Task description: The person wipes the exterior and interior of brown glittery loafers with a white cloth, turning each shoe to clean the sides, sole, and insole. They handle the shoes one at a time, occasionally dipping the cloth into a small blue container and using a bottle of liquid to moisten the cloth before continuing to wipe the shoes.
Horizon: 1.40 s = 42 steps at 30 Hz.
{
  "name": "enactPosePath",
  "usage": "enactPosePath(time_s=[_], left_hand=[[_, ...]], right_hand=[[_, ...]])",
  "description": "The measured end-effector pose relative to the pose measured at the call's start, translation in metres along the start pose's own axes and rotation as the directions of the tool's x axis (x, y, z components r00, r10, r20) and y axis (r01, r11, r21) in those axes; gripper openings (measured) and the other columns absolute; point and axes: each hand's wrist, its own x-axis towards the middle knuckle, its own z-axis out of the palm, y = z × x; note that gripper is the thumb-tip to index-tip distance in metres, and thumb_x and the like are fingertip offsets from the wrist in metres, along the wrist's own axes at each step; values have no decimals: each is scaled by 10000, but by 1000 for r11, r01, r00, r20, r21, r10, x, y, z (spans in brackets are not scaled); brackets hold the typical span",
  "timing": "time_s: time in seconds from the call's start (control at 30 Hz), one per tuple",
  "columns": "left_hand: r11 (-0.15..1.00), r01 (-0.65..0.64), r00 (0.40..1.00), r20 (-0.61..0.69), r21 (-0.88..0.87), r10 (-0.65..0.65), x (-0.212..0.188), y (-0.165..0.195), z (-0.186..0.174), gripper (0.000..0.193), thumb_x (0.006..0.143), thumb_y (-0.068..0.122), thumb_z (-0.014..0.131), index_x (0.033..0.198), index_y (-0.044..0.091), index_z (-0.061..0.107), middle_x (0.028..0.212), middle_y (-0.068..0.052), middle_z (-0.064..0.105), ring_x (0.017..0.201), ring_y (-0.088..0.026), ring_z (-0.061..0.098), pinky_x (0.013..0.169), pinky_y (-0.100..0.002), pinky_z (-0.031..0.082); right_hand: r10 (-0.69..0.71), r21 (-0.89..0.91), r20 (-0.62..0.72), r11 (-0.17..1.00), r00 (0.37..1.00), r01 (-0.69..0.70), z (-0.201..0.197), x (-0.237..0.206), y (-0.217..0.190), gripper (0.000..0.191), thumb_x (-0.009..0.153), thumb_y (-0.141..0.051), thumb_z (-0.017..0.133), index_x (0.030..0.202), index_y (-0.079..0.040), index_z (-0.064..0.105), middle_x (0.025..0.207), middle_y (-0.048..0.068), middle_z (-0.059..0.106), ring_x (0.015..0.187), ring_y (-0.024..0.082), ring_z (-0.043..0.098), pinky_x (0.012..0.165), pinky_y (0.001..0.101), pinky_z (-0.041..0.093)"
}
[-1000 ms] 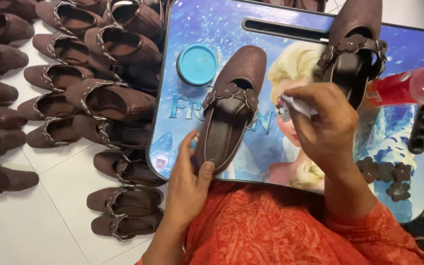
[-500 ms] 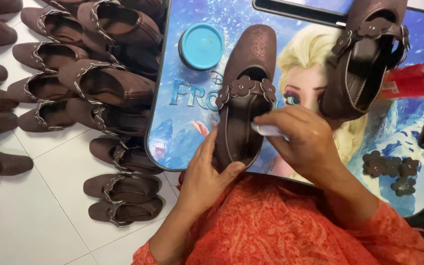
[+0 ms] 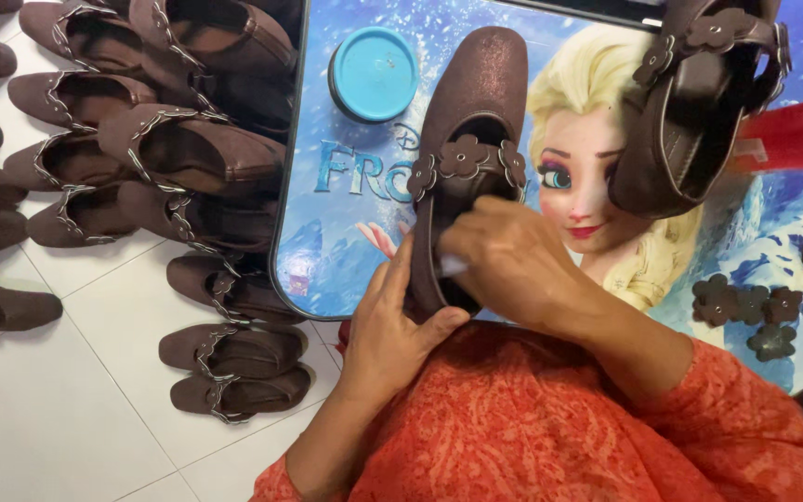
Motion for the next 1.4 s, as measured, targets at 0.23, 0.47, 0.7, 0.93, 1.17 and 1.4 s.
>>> enactPosePath(time_s=[0.23,0.47,0.7,0.93,1.17,1.4], left_hand=[[1000,-9,999,-31,24,10,0,1,2,1066,817,706,670,1601,47,374,1266,-221,637,1158,-365,657,975,-413,520],[997,-38,997,-71,61,43,-1,0,5,1051,828,716,678,1594,55,391,1244,-216,650,1136,-361,664,949,-417,527],[999,-10,998,-62,39,13,0,-1,5,1071,798,741,659,1574,45,416,1238,-220,661,1150,-365,677,950,-409,530],[996,-70,995,-79,-54,66,1,-7,2,1063,877,794,576,1561,-8,434,1378,-238,642,1295,-358,658,1067,-415,512],[998,-56,992,-117,-19,53,1,-11,8,1094,861,853,497,1528,-15,472,1328,-234,653,1236,-346,681,1001,-403,541],[991,-36,995,-102,-127,23,2,-21,17,1100,798,829,537,1484,-29,478,1272,-189,687,1106,-244,705,818,-344,580]], right_hand=[[-35,56,51,998,998,32,1,2,0,217,614,-126,788,783,-96,655,775,56,633,784,291,629,657,430,510],[21,-19,-21,1000,1000,-21,-1,1,0,190,688,-123,803,799,-90,652,779,55,632,767,285,630,637,428,498],[122,28,-138,992,983,-119,-9,0,-5,166,794,-100,803,900,-57,684,839,91,655,803,306,654,679,415,511],[458,551,-223,787,860,-277,-46,-46,6,159,946,66,737,1090,-1,721,1067,84,731,944,129,734,821,258,590],[540,425,-466,831,701,-359,-84,-123,29,131,1039,112,742,1137,69,668,1088,145,657,952,173,665,815,257,533],[281,-9,-866,818,414,-575,-152,-191,82,229,1163,76,538,1371,71,633,1282,166,703,1056,219,746,900,280,608]])
